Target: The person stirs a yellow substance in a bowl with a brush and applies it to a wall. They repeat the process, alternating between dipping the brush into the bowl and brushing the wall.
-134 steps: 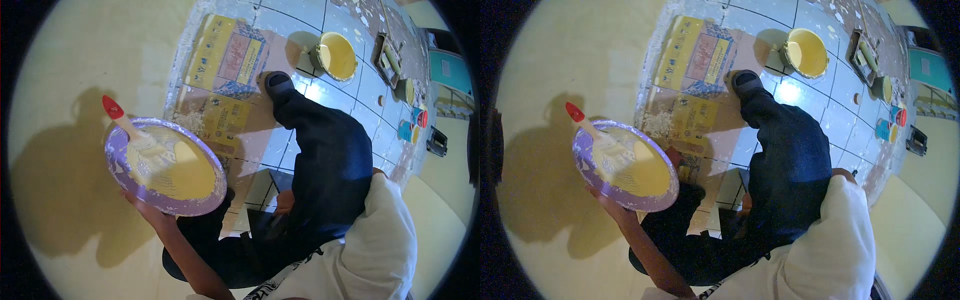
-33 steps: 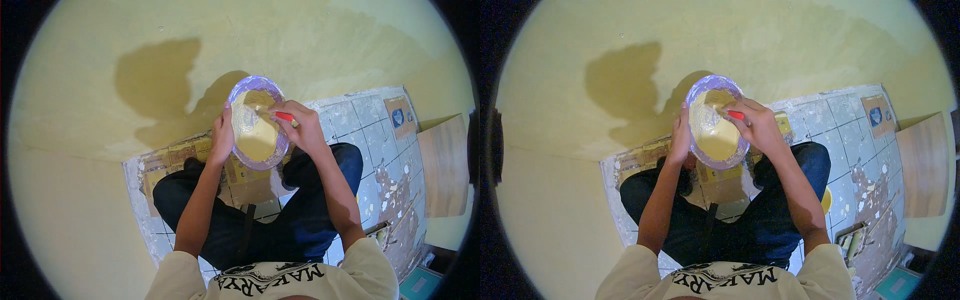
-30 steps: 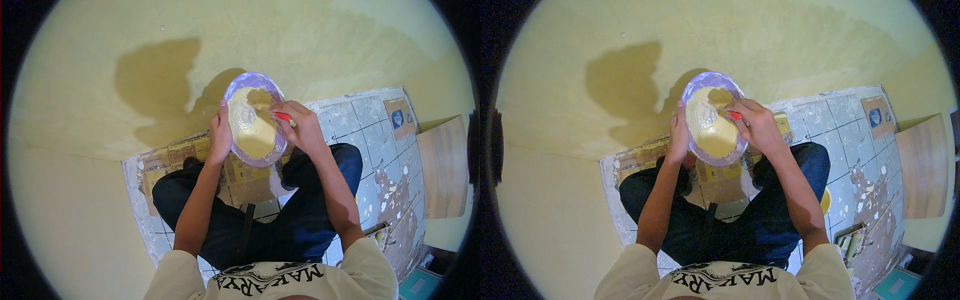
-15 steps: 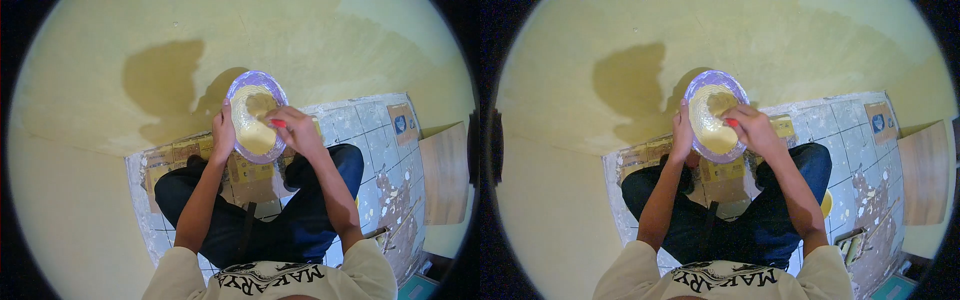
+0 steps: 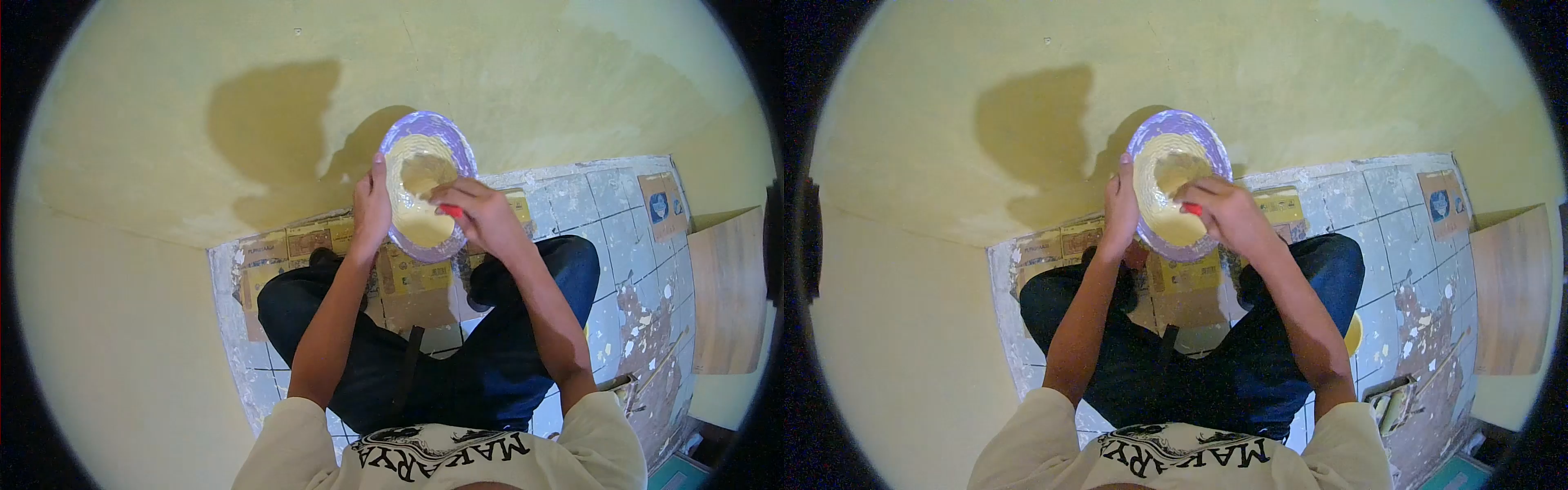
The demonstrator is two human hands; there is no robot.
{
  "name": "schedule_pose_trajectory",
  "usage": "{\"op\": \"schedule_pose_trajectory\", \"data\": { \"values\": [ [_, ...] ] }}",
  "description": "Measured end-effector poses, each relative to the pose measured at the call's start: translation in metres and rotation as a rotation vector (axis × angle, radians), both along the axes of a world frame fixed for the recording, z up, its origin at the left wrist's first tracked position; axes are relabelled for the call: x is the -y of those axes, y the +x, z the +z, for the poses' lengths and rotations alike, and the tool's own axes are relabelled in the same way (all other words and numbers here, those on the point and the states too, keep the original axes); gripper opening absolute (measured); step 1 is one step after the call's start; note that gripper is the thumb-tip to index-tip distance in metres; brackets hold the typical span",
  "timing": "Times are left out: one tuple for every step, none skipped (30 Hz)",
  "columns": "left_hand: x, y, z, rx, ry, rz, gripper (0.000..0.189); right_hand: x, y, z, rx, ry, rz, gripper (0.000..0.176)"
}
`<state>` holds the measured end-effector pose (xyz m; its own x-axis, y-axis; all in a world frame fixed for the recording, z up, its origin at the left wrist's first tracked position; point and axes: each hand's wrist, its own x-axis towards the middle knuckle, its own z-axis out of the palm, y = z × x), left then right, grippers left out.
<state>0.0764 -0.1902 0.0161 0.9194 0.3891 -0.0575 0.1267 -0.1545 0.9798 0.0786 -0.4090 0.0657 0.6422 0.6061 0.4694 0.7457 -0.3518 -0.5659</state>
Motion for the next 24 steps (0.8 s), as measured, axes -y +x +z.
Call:
{"op": "schedule_pose_trajectory", "data": {
  "values": [
    [0.001, 0.002, -0.003, 0.052, -0.082, 0.009, 0.073, 0.002, -0.002, -0.001, 0.001, 0.003, -0.001, 0.036],
    [0.0, 0.003, -0.007, 0.106, -0.165, 0.021, 0.073, 0.003, -0.004, -0.003, -0.005, -0.016, 0.088, 0.037],
    [0.0, 0.003, -0.004, 0.108, -0.163, 0.024, 0.073, 0.001, -0.006, -0.003, -0.01, -0.034, 0.179, 0.038],
    [-0.003, 0.003, -0.001, 0.087, -0.122, 0.019, 0.074, 0.001, -0.007, -0.001, 0.006, -0.066, 0.186, 0.039],
    [-0.006, 0.004, 0.001, 0.065, -0.084, 0.014, 0.074, 0.002, -0.006, 0.004, 0.007, -0.067, 0.189, 0.039],
    [-0.006, 0.003, 0.003, 0.066, -0.085, 0.016, 0.074, 0.005, -0.006, 0.012, 0.019, -0.066, 0.198, 0.039],
    [-0.005, 0.002, 0.007, 0.073, -0.025, 0.011, 0.075, 0.005, -0.005, 0.018, 0.031, -0.067, 0.208, 0.039],
    [-0.006, 0.002, 0.009, 0.079, 0.032, 0.006, 0.075, 0.002, -0.004, 0.02, 0.029, -0.07, 0.211, 0.039],
    [-0.009, 0.004, 0.006, 0.075, 0.027, 0.009, 0.075, -0.001, -0.003, 0.021, 0.043, -0.044, 0.169, 0.039],
    [-0.011, 0.007, 0.0, 0.043, 0.023, -0.01, 0.075, -0.004, -0.001, 0.021, 0.055, -0.017, 0.126, 0.04],
    [-0.012, 0.01, -0.004, 0.009, 0.02, -0.032, 0.075, -0.007, 0.002, 0.017, 0.047, -0.018, 0.123, 0.04],
    [-0.011, 0.011, -0.007, 0.005, 0.023, -0.038, 0.075, -0.009, 0.003, 0.01, 0.046, -0.042, 0.151, 0.04],
    [-0.007, 0.01, -0.008, 0.028, -0.024, -0.017, 0.075, -0.006, 0.001, 0.005, 0.049, -0.061, 0.178, 0.04],
    [-0.004, 0.01, -0.01, 0.049, -0.072, 0.003, 0.075, -0.001, -0.001, 0.003, 0.048, -0.055, 0.17, 0.04],
    [-0.001, 0.009, -0.008, 0.05, -0.067, -0.002, 0.075, 0.004, -0.003, 0.002, -0.002, -0.109, 0.196, 0.039],
    [0.001, 0.008, -0.005, 0.053, -0.11, 0.025, 0.075, 0.008, -0.004, 0.003, -0.05, -0.164, 0.225, 0.039],
    [0.001, 0.007, -0.003, 0.057, -0.153, 0.054, 0.075, 0.014, -0.004, 0.007, -0.046, -0.162, 0.227, 0.039],
    [0.001, 0.005, -0.001, 0.061, -0.151, 0.058, 0.075, 0.021, -0.005, 0.014, -0.062, -0.094, 0.218, 0.038],
    [0.0, 0.005, -0.001, 0.078, -0.14, 0.058, 0.075, 0.025, -0.004, 0.019, -0.081, -0.028, 0.209, 0.038],
    [-0.002, 0.006, 0.001, 0.097, -0.132, 0.056, 0.074, 0.027, -0.003, 0.02, -0.078, -0.033, 0.212, 0.038],
    [-0.003, 0.006, 0.003, 0.103, -0.137, 0.058, 0.074, 0.03, -0.003, 0.022, -0.048, 0.056, 0.101, 0.036],
    [-0.004, 0.005, 0.005, 0.121, -0.111, 0.049, 0.073, 0.031, -0.001, 0.024, -0.019, 0.145, -0.011, 0.034],
    [-0.004, 0.004, 0.007, 0.138, -0.085, 0.04, 0.072, 0.031, 0.003, 0.024, -0.016, 0.14, -0.011, 0.034],
    [-0.005, 0.005, 0.007, 0.141, -0.088, 0.039, 0.072, 0.03, 0.007, 0.02, -0.002, 0.137, -0.073, 0.03]
  ]
}}
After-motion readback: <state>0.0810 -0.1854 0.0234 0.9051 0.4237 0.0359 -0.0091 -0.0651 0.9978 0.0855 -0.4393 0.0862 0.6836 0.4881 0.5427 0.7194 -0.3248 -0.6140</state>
